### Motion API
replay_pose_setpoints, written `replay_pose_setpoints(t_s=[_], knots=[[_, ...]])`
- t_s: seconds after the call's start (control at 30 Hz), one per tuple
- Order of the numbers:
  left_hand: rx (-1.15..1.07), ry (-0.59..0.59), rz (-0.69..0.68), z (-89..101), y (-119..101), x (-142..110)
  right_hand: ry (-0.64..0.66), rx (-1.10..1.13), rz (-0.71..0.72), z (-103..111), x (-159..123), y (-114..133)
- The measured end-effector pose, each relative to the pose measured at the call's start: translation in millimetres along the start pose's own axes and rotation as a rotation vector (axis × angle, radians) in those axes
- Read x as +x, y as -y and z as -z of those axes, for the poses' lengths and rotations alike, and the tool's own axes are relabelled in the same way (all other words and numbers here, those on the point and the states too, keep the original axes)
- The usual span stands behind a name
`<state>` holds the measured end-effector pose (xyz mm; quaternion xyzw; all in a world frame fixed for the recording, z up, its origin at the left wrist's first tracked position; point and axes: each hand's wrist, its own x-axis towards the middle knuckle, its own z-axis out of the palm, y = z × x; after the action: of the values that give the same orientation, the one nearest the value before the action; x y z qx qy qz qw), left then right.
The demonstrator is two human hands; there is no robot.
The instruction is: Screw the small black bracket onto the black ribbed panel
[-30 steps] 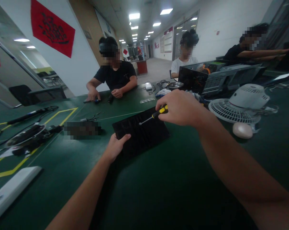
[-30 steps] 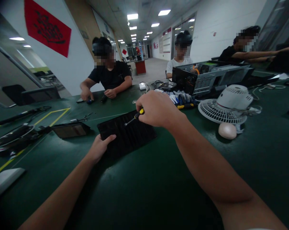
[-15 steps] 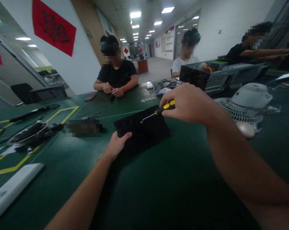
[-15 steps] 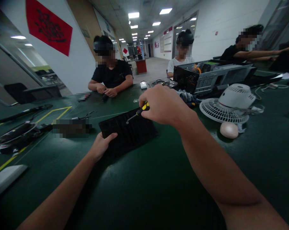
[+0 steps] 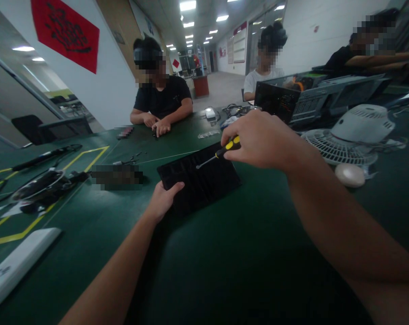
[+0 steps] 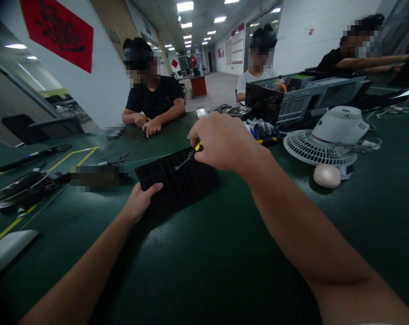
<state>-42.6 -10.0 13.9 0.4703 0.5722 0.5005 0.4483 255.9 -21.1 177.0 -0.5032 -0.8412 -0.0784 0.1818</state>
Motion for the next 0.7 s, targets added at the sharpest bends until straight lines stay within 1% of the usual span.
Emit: replay_pose_setpoints(t_s=[0.23,0.47,0.7], knots=[[-0.004,0.011,-0.003,0.2,1.2,1.2,-0.007,-0.005,-0.027,-2.4,-0.3,-0.3],[0.028,0.024,0.008,2.0,1.4,1.3,-0.030,-0.023,-0.014,2.6,-2.2,-0.2],[0.019,0.011,0.018,1.0,-1.1,-0.8,-0.037,0.002,0.004,-3.8,0.2,2.7]])
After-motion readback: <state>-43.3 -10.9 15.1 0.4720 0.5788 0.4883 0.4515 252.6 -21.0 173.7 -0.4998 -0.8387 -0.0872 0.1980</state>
